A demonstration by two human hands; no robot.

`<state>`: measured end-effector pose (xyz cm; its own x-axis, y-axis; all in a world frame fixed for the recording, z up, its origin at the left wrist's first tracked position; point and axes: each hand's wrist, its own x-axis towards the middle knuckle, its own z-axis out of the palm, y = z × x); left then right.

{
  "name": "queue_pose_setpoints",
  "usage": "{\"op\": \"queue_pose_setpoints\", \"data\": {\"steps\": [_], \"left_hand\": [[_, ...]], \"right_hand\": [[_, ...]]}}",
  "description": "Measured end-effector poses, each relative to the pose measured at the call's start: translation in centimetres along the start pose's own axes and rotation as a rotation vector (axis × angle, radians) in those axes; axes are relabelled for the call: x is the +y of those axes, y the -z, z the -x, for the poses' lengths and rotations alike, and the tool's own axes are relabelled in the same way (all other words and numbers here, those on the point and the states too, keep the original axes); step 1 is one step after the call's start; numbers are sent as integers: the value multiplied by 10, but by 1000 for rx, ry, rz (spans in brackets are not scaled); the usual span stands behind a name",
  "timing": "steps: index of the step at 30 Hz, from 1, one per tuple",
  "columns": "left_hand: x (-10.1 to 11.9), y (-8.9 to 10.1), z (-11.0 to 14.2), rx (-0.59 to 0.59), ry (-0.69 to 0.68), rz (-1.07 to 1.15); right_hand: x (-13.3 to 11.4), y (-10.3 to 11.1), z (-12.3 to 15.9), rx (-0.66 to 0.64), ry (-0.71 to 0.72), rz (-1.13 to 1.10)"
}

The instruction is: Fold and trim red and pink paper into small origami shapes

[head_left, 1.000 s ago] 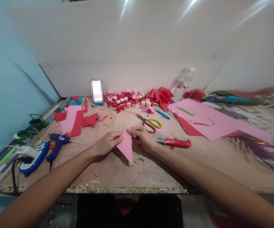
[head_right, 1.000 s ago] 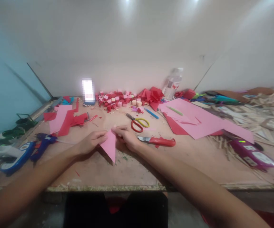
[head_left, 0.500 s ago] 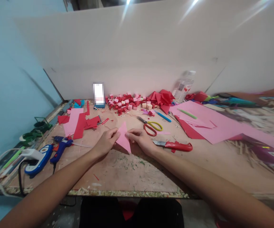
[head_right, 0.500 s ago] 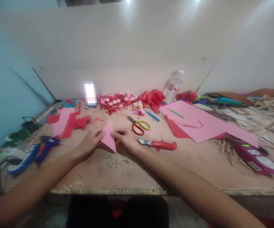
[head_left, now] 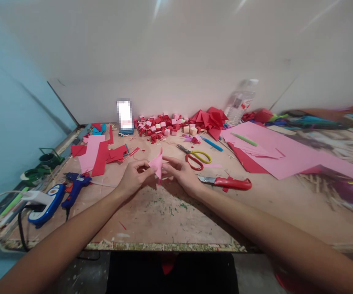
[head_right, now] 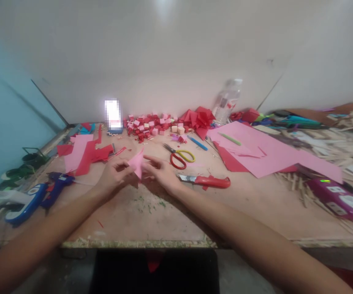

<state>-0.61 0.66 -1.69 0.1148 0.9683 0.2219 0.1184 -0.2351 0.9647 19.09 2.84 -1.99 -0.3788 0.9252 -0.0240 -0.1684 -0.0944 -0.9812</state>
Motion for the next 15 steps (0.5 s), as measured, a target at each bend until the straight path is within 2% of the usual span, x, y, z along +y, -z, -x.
{"op": "queue_pose_setpoints", "data": {"steps": [3, 5, 9, 15], "left_hand": [[-1, -1, 0, -3, -33, 31], [-2, -2, 1, -29, -15, 71], [-4, 0, 1, -29, -7, 69], [-5, 7, -1, 35, 7, 7]], "right_hand": [[-3, -1, 2, -137, -16, -8], [-5, -1, 2, -181, 0, 10], [-3, 1, 2, -151, 33, 41], [4, 7, -3, -45, 46, -133]]}}
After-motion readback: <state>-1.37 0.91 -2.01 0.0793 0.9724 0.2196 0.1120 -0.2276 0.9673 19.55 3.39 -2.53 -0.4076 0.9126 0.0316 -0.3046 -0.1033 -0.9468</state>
